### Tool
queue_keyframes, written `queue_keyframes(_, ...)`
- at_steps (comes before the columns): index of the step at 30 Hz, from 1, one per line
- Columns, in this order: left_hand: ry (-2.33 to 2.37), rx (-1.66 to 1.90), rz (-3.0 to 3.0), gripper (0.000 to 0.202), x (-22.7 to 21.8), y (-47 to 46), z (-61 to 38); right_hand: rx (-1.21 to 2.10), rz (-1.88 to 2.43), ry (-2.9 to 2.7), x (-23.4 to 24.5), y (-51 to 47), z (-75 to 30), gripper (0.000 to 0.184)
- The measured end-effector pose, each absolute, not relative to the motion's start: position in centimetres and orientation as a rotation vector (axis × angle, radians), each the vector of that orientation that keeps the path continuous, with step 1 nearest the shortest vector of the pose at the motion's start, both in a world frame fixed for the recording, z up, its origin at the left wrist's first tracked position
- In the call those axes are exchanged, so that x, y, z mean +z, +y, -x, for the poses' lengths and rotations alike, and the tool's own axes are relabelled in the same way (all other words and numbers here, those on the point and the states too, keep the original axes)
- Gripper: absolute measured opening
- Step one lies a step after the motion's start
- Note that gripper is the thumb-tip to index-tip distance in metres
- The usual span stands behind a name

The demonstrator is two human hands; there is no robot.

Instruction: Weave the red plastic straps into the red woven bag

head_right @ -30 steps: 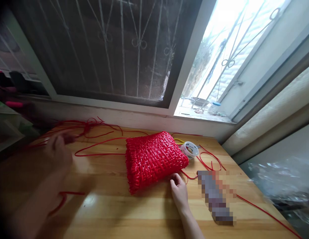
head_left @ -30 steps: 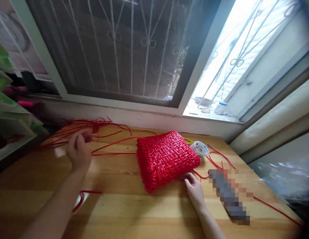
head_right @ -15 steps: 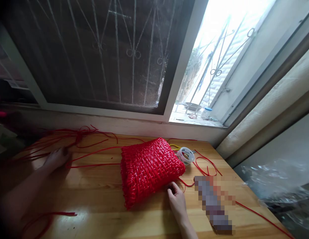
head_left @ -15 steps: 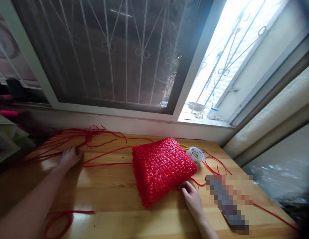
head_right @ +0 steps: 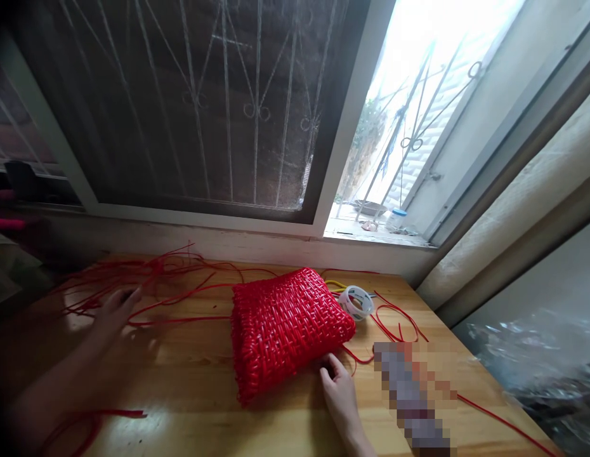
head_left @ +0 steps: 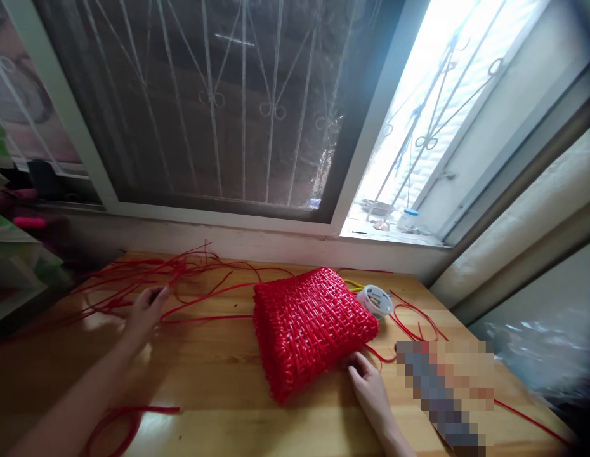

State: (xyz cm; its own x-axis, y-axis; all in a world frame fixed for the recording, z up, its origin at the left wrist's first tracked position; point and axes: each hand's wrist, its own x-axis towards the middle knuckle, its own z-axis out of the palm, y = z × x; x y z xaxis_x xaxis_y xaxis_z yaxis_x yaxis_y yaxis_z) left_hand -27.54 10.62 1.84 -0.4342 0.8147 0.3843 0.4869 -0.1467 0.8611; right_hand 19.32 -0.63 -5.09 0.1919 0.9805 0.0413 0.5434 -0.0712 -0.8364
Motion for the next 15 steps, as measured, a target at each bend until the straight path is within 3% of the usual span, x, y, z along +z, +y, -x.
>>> queue_keyframes(3, 1.618, 1.749, -1.311, 0.037, 4.9, 11.1, 27.3, 0.734, 1.712, -1.441, -5.2, -0.6, -19.3, 0.014)
queue_keyframes(9, 0.948, 1.917, -0.998, 0.017, 10.8, 10.5, 25.1, 0.758, 1.693, -1.422, -5.1, -0.6, -19.2, 0.014)
queue_keyframes(15, 1.033, 2.027, -0.995, 0.024, 11.7, 9.3, 22.1, 0.739, 1.644, -1.360, -4.8, -0.6, -19.0, 0.014)
